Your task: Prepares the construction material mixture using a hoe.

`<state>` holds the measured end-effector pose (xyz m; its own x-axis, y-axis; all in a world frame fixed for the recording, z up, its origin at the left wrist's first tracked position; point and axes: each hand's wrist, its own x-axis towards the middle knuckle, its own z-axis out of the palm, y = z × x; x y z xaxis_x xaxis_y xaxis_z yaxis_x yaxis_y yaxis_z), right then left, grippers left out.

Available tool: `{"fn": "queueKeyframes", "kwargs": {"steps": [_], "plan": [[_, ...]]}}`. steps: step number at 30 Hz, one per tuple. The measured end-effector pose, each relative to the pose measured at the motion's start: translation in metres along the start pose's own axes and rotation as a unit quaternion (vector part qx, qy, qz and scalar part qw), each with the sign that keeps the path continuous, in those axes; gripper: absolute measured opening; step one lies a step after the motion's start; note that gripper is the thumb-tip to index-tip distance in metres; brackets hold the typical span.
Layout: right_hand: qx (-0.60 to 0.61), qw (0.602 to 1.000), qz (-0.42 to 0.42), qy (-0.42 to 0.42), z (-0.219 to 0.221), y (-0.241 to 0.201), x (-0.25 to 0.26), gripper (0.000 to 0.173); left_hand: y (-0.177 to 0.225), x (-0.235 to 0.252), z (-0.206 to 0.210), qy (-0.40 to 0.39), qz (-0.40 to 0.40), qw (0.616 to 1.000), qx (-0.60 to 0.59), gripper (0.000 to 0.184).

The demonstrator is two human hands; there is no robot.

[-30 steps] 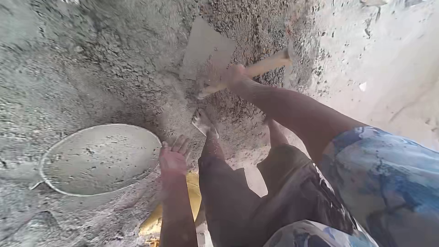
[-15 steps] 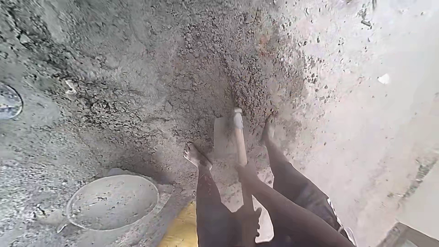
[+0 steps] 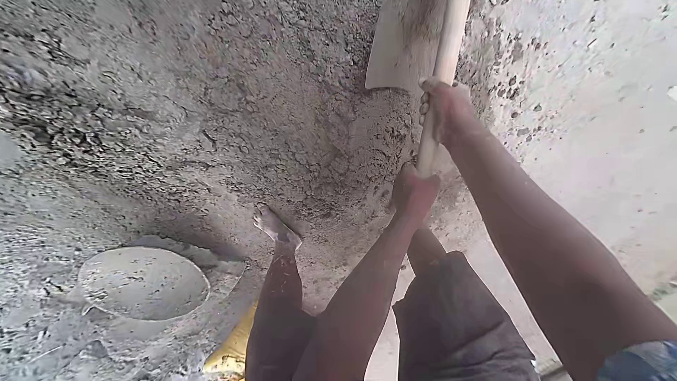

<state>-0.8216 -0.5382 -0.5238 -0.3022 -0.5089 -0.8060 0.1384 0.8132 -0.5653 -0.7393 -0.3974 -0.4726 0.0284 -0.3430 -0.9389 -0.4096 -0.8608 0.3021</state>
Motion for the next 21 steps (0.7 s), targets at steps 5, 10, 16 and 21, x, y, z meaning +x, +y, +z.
{"fn": "queueKeyframes", "kwargs": {"steps": [5, 10, 16, 21], "plan": [[0.010, 0.996, -0.085, 0.037, -0.006, -0.042, 0.078, 0.043, 0.044, 0.091, 0.006, 0.022, 0.085, 0.996, 0.034, 0.041], [0.001, 0.994, -0.002, 0.109, 0.067, 0.050, 0.070, 0.034, -0.048, 0.106, -0.083, -0.034, 0.031, 0.997, 0.064, 0.049], [0.149, 0.973, 0.161, 0.076, 0.141, 0.160, -0.171, 0.042, -0.234, -0.022, -0.198, -0.063, 0.047, 0.962, 0.261, 0.052], [0.202, 0.972, 0.110, 0.055, 0.119, 0.205, -0.294, 0.026, -0.338, -0.043, -0.192, -0.008, 0.182, 0.936, 0.300, 0.039]]}}
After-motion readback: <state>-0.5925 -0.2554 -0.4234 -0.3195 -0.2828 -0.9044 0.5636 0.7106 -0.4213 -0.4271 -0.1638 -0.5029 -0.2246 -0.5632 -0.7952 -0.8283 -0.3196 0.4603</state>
